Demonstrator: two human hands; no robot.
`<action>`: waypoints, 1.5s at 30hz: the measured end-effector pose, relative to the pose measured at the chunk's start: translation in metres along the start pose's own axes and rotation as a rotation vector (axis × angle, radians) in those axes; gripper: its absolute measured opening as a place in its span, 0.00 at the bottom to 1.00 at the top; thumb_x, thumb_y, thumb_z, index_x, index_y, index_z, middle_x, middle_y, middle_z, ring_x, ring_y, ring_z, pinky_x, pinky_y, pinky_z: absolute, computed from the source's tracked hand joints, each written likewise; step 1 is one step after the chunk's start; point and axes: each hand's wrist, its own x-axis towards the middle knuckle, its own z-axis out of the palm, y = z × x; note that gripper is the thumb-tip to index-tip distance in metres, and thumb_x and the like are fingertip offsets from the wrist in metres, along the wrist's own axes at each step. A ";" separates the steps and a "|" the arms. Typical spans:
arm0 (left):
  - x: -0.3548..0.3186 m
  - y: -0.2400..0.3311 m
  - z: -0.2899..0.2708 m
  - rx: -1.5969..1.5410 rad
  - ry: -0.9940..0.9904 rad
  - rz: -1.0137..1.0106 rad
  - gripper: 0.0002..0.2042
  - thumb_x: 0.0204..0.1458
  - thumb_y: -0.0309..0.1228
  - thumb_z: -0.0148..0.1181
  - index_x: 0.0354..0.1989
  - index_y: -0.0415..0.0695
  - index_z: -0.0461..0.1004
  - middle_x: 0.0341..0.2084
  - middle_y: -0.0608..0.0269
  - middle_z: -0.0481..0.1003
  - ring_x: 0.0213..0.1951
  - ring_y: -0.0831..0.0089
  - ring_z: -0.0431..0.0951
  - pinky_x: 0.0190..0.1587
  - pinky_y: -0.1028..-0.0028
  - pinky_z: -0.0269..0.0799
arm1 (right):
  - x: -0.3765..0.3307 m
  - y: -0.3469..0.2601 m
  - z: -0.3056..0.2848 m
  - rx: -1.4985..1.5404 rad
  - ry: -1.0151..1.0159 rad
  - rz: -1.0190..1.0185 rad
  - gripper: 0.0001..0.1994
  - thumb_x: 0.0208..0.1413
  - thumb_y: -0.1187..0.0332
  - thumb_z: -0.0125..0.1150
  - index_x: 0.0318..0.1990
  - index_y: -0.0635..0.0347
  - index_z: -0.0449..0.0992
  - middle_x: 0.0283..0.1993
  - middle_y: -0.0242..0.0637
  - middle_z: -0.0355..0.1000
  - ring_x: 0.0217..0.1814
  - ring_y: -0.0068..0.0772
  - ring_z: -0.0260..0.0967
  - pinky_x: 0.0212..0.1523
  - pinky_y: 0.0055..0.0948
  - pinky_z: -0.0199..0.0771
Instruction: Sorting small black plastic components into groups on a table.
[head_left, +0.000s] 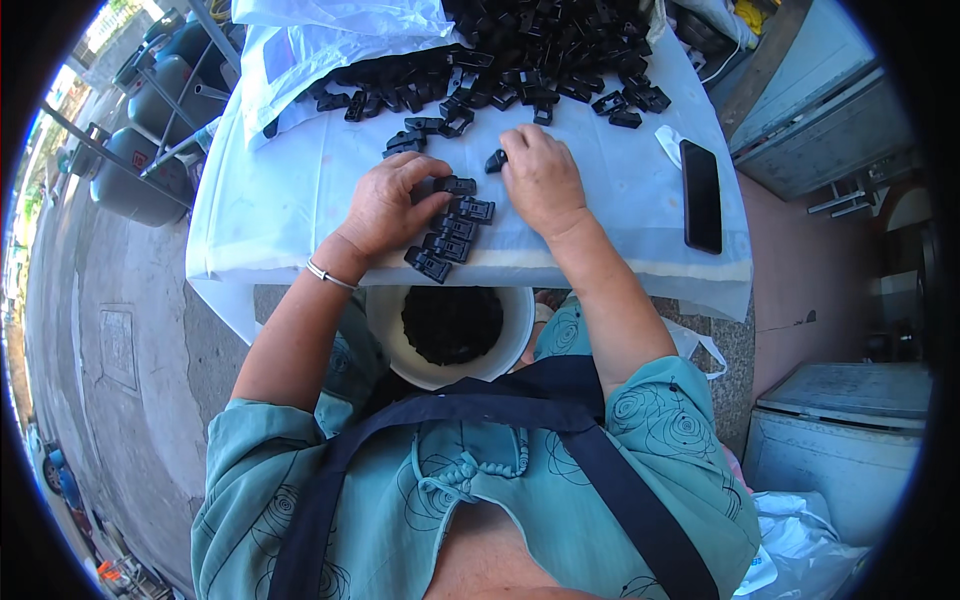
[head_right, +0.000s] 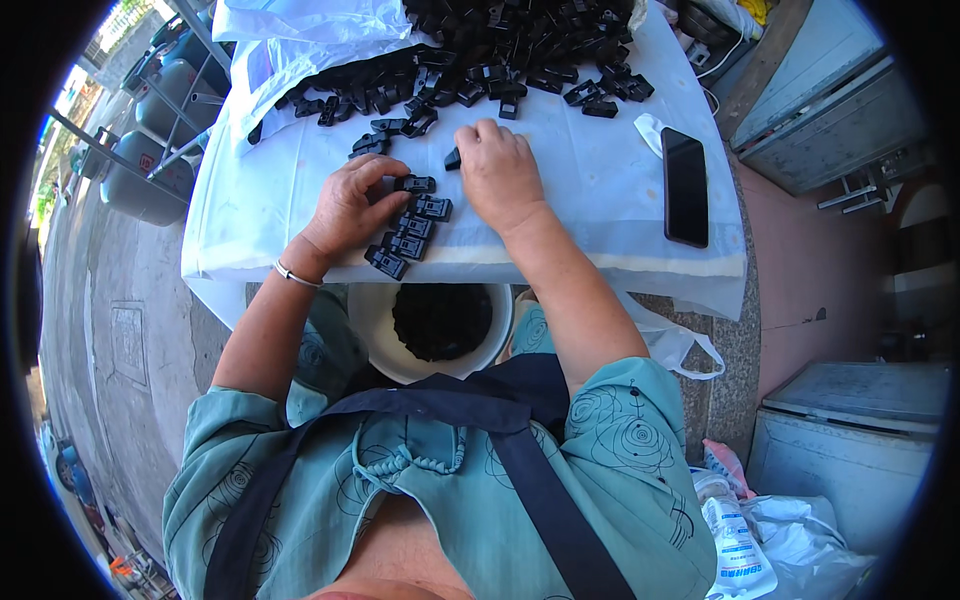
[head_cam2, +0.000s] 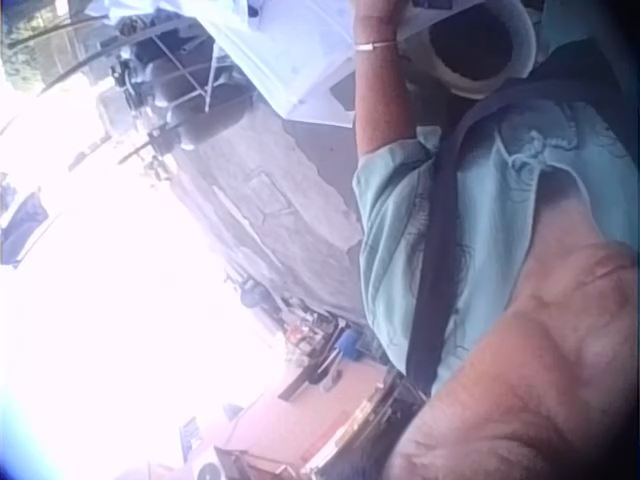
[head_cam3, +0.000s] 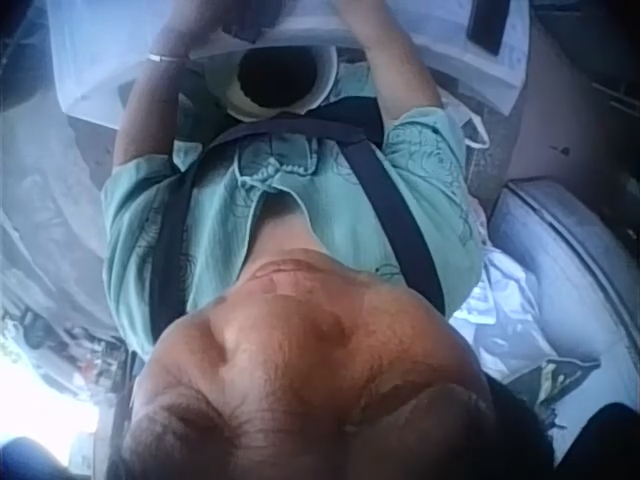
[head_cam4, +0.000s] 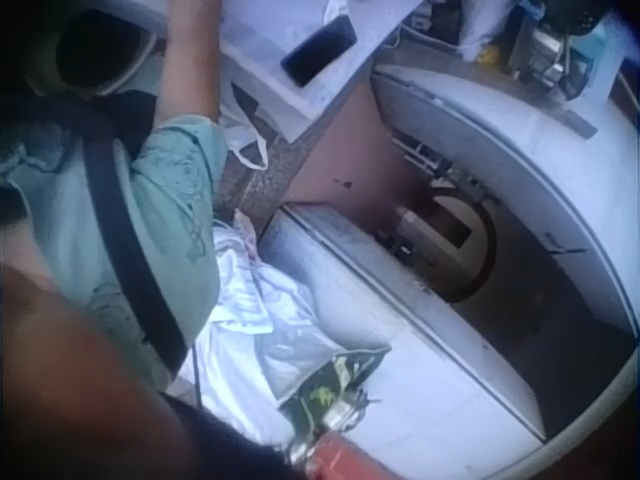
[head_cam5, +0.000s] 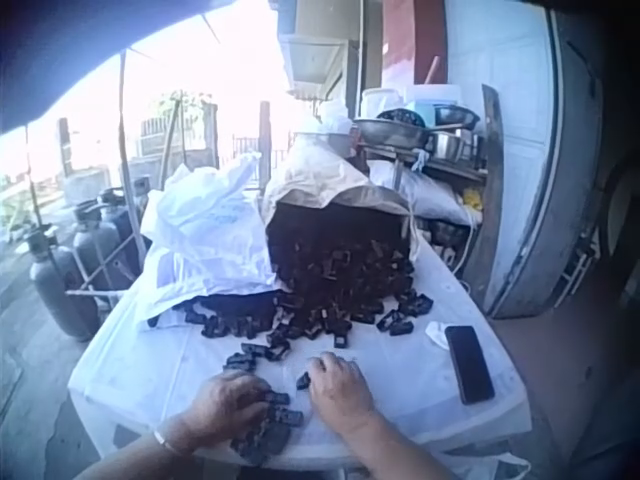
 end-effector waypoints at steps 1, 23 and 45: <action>0.000 0.000 0.002 -0.031 0.036 0.041 0.13 0.42 0.28 0.68 0.38 0.46 0.77 0.30 0.61 0.75 0.32 0.62 0.77 0.36 0.67 0.74 | -0.006 0.003 0.000 0.017 0.023 -0.116 0.13 0.46 0.76 0.60 0.42 0.59 0.73 0.43 0.42 0.72 0.45 0.46 0.71 0.47 0.40 0.71; -0.002 -0.007 0.002 -0.209 -0.072 0.003 0.37 0.40 0.25 0.71 0.62 0.50 0.61 0.35 0.60 0.80 0.35 0.65 0.81 0.40 0.69 0.77 | -0.022 -0.016 -0.006 0.572 -0.064 -0.300 0.16 0.53 0.77 0.56 0.51 0.61 0.74 0.42 0.45 0.72 0.45 0.46 0.71 0.46 0.37 0.73; -0.004 -0.004 -0.002 -0.093 0.034 0.140 0.26 0.40 0.29 0.70 0.52 0.46 0.71 0.38 0.56 0.77 0.34 0.65 0.78 0.40 0.69 0.76 | -0.027 -0.013 -0.007 0.465 -0.012 -0.326 0.15 0.49 0.78 0.58 0.46 0.62 0.78 0.46 0.45 0.75 0.44 0.46 0.73 0.46 0.37 0.73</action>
